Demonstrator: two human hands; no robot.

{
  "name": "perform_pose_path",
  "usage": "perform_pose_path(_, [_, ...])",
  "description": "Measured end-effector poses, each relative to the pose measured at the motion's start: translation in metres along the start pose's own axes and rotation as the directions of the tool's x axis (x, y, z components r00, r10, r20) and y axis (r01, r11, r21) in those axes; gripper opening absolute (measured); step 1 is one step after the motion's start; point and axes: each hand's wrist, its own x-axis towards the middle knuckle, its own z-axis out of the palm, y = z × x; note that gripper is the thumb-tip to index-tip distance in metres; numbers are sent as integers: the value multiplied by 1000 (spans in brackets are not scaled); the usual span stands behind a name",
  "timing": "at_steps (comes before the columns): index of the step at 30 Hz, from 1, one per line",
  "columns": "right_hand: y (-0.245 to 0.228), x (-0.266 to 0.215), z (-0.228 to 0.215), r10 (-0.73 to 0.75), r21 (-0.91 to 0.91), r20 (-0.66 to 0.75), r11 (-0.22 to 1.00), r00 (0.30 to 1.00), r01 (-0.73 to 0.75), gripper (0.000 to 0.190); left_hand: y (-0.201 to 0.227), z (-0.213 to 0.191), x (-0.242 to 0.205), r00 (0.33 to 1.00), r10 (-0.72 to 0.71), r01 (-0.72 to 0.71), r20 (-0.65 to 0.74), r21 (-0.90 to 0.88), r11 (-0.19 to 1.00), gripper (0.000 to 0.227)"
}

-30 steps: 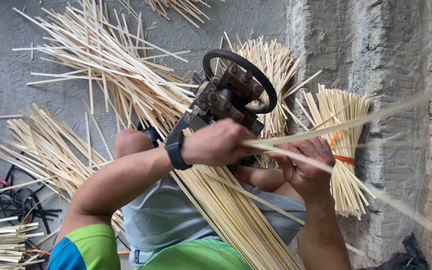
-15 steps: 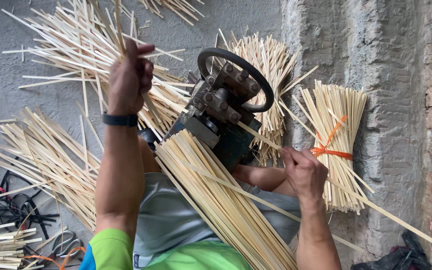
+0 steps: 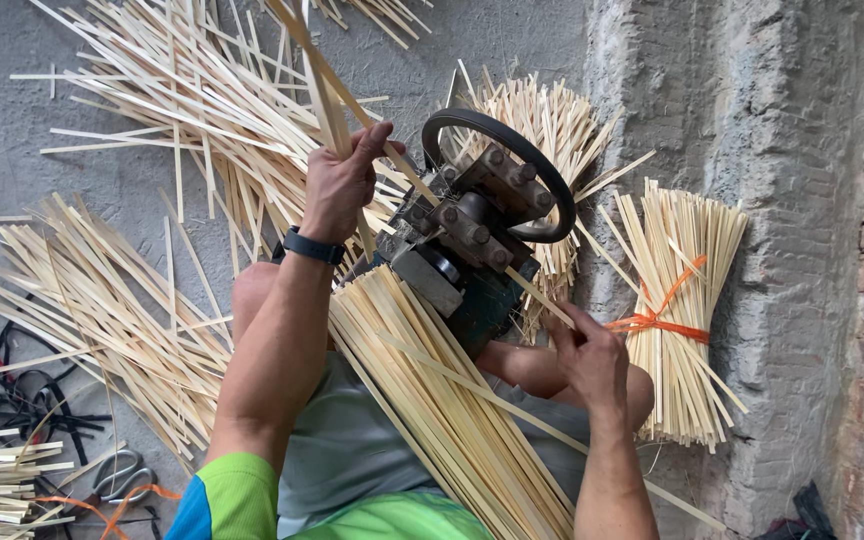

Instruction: The person is using a specialized machine to split thin strips of bamboo by feeding them through the mechanism.

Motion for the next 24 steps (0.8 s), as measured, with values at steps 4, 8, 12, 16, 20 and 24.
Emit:
perform_pose_path(4, [9,-41,8,105,173,467,963,878,-207,43,4,0,2,999,40,-39,-5,28,999,38])
perform_pose_path(8, [45,-79,27,-95,429,547,885,832,-181,22,0,-19,11,989,120,-129,-91,-95,987,39])
perform_pose_path(12, [99,-89,9,-95,591,156,806,983,-16,15,-1,-53,20,935,199,-227,-295,-64,972,51])
perform_pose_path(16, [106,-79,-23,287,367,96,880,953,-302,17,8,-59,14,914,90,-184,-395,-205,961,48])
perform_pose_path(20, [70,-42,-38,-62,173,-127,981,990,84,20,16,-49,7,940,-86,41,-331,-139,989,43])
perform_pose_path(24, [40,-6,-31,-169,78,-159,980,973,183,23,8,-31,1,972,-162,116,-168,-254,960,42])
